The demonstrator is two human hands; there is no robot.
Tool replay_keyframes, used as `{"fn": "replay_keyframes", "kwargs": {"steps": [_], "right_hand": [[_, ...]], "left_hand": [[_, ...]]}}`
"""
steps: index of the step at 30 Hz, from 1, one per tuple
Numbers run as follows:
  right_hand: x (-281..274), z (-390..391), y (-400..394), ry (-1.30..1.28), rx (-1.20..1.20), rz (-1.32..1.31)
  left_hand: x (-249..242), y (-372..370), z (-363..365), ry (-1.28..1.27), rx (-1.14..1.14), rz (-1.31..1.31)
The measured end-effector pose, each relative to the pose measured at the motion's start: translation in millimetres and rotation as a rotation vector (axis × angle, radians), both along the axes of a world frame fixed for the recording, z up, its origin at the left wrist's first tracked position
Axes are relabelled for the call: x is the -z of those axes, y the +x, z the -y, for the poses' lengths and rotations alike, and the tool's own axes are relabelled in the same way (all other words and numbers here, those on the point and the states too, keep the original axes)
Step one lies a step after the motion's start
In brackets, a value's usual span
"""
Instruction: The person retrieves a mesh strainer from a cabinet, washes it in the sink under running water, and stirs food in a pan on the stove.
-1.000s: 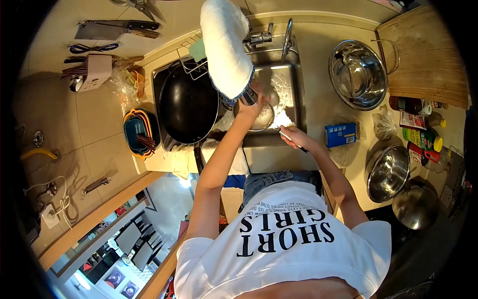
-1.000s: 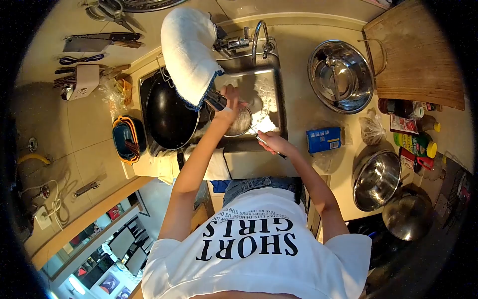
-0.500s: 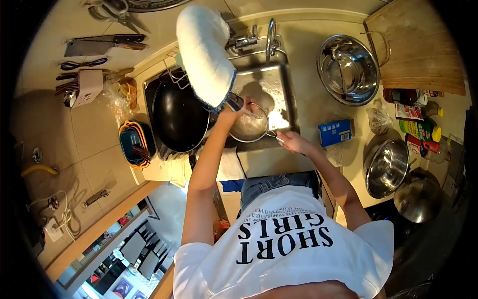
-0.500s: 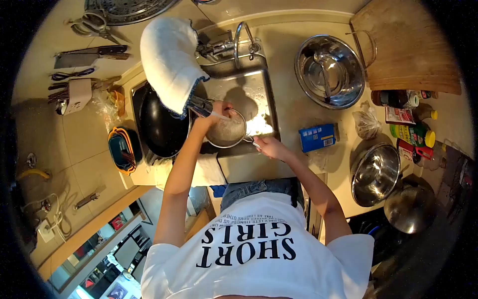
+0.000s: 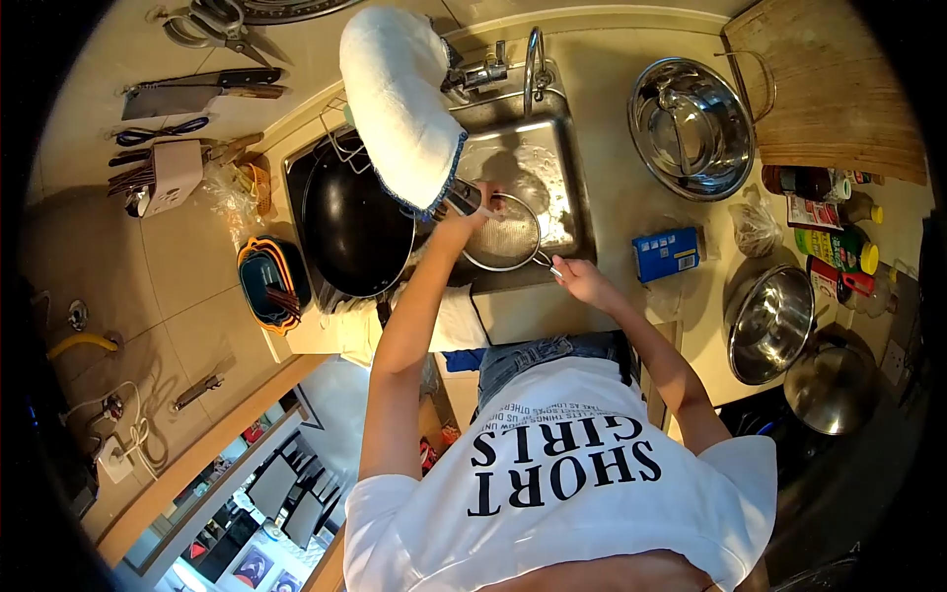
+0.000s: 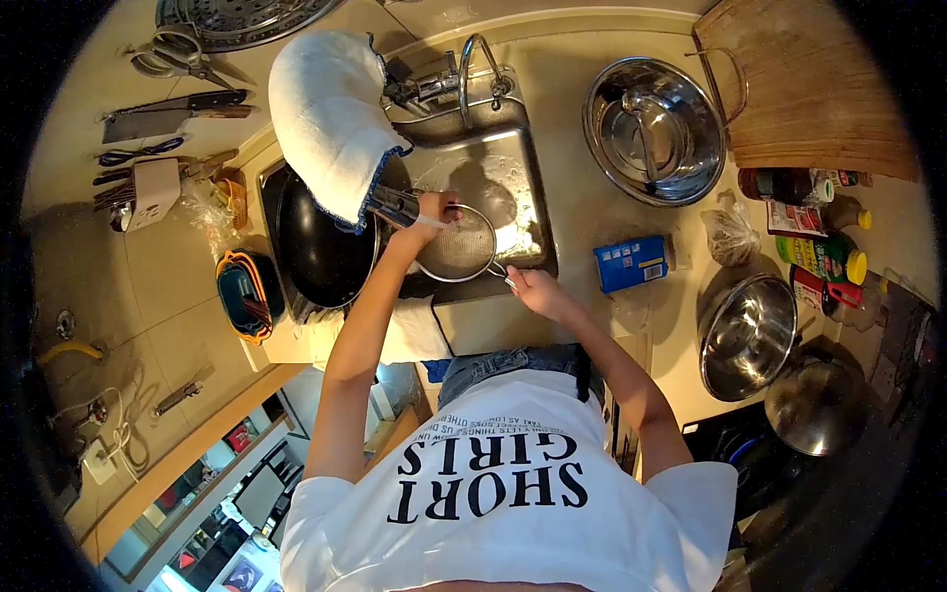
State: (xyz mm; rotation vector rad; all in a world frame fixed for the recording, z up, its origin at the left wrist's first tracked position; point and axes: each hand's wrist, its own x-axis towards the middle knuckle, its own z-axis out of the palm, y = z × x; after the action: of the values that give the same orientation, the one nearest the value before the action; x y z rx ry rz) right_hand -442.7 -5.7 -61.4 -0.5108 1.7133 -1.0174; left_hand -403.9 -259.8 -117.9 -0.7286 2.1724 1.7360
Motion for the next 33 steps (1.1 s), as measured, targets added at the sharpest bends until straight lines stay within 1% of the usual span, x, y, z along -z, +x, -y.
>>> {"fn": "replay_keyframes", "kwargs": {"steps": [1, 2, 4, 5, 6, 7, 8, 10, 11, 13, 14, 15, 16, 17, 18, 19, 20, 21, 22, 23, 24, 25, 27, 28, 30, 31, 32, 33], "right_hand": [[-1.8, -0.1, -1.2, 0.001, 0.001, -0.001], [-4.2, 0.0, -2.7, 0.027, -0.017, -0.007], [-12.5, 1.0, -4.4, 0.054, -0.033, -0.013], [-15.5, 1.6, -4.7, 0.042, -0.055, -0.14], [-16.7, 2.2, -5.7, 0.029, -0.076, -0.269], [-15.6, 1.3, -6.6, 0.029, -0.074, -0.269], [-13.0, -0.1, -8.0, 0.037, -0.076, -0.303], [-8.9, -3.2, -8.8, 0.046, -0.076, -0.335], [-7.4, -5.0, -9.1, 0.034, -0.073, -0.365], [-3.5, -8.1, -8.2, 0.022, -0.073, -0.395], [-0.7, -9.2, -6.8, -0.007, -0.002, -0.412], [0.7, -9.3, -7.0, -0.038, 0.07, -0.429], [-1.0, -8.4, -8.5, -0.039, 0.068, -0.429], [-3.5, -6.4, -10.4, -0.024, 0.06, -0.464], [-4.7, -4.5, -11.1, -0.01, 0.053, -0.499], [-2.5, -3.9, -9.5, -0.011, 0.054, -0.495], [1.1, -3.7, -8.4, -0.002, 0.045, -0.495], [3.0, -3.9, -8.3, 0.008, 0.036, -0.497], [1.6, -4.1, -8.5, 0.009, 0.035, -0.497], [-1.0, -3.6, -9.1, 0.016, 0.036, -0.523], [-2.5, -2.5, -9.6, 0.023, 0.037, -0.551], [-2.4, -1.0, -9.1, 0.023, 0.038, -0.552], [-1.2, 1.8, -7.9, 0.051, 0.172, -0.452], [-0.8, 2.4, -8.0, 0.05, 0.173, -0.454], [0.1, 1.9, -7.7, -0.056, 0.186, -0.385], [3.7, 0.8, -6.7, -0.053, 0.185, -0.387], [9.4, -0.6, -4.8, -0.074, 0.196, -0.324], [7.2, 0.0, -4.6, -0.096, 0.208, -0.261]], "left_hand": [[-0.7, -1.2, -1.6, 0.136, -0.072, 0.064], [-2.0, -1.7, -1.6, 0.136, -0.07, 0.064], [-19.5, -5.5, -5.0, -0.579, 0.4, 0.04], [-16.4, -4.4, -6.5, -0.579, 0.403, 0.039], [-14.5, -4.9, -9.5, -0.633, 0.347, 0.066], [-12.6, -4.7, -12.3, -0.686, 0.291, 0.096], [-10.8, -4.5, -13.3, -0.687, 0.292, 0.096], [-33.4, -11.4, -19.6, -0.629, 0.247, 0.155], [-29.6, -10.1, -16.2, -0.628, 0.249, 0.154], [-13.4, -0.7, -1.6, -0.19, 0.118, -0.052], [-6.5, 6.5, 4.4, -0.19, 0.119, -0.053], [-1.5, 13.5, 10.1, -0.073, 0.08, -0.126], [6.3, 21.6, 12.0, 0.045, 0.039, -0.197], [16.7, 28.2, 5.1, 0.136, -0.157, -0.062], [-0.1, 24.4, -4.9, 0.133, -0.159, -0.06], [-32.9, 14.3, -16.6, -0.053, -0.222, 0.062], [-51.5, 7.5, -22.4, -0.238, -0.283, 0.182], [-39.5, 10.0, -21.1, -0.299, -0.299, 0.285], [-19.6, 15.9, -20.3, -0.298, -0.3, 0.285], [2.7, 22.1, -20.1, -0.124, -0.423, 0.077], [13.8, 23.8, -21.0, 0.051, -0.539, -0.135], [-0.1, 17.3, -26.6, 0.051, -0.538, -0.136], [-24.6, 4.4, -42.0, 0.478, -0.734, 0.071], [-18.3, 2.5, -49.2, 0.477, -0.733, 0.069], [-12.5, -1.3, -62.8, 0.138, -0.867, 0.029], [-18.3, -2.6, -66.0, 0.192, -0.876, 0.037], [-14.6, -2.8, -67.6, 0.196, -0.875, 0.037], [-9.9, -2.4, -68.5, 0.171, -0.834, -0.086]]}}
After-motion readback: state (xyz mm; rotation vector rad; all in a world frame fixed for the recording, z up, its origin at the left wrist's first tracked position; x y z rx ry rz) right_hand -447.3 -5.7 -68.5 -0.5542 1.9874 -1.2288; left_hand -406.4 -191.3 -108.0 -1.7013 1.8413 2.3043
